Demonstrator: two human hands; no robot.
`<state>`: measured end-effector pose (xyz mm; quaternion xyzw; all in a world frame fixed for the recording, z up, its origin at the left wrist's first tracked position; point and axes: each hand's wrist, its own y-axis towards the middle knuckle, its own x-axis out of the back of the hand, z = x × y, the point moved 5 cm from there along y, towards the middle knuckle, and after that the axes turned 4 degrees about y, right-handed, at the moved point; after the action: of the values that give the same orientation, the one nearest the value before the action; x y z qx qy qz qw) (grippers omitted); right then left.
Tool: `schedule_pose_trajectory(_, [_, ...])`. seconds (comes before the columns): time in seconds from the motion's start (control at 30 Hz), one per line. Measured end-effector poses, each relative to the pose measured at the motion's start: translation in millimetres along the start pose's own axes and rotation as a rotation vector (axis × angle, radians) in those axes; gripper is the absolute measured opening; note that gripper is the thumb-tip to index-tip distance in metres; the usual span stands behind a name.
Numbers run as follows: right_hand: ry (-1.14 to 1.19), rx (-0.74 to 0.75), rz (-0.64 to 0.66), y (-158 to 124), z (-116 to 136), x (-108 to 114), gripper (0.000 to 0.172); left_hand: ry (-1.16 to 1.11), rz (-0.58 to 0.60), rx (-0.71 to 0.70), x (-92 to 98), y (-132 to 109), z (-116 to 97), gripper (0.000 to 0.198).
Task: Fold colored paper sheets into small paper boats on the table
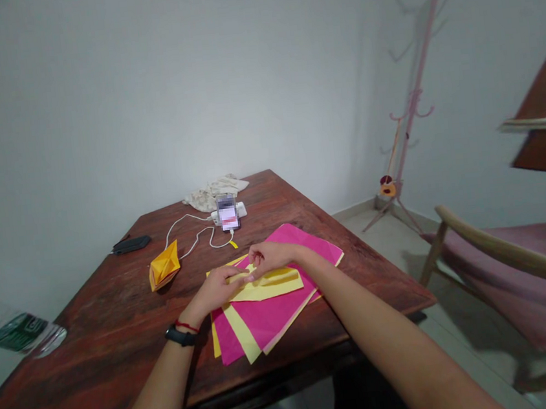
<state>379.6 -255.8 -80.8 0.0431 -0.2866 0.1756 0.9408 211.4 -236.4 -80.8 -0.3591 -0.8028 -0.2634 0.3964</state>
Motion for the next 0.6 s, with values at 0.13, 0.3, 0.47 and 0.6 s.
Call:
schedule_pose_trajectory(0.13, [0.073, -0.013, 0.077, -4, 3, 0, 0.026, 0.006, -0.009, 0.049, 0.8, 1, 6, 0.034])
schedule_pose_trajectory(0.3, [0.072, 0.009, 0.253, -12, 9, -5, 0.038, 0.011, -0.023, 0.09, 2.6, 1, 8, 0.036])
schedule_pose_trajectory(0.47, [-0.014, -0.06, 0.322, -14, 5, -7, 0.028, -0.021, -0.004, 0.059, 6.2, -1, 6, 0.03])
schedule_pose_trajectory(0.6, [-0.109, -0.047, 0.286, -12, 5, -6, 0.011, -0.038, 0.089, 0.006, 8.9, -2, 6, 0.026])
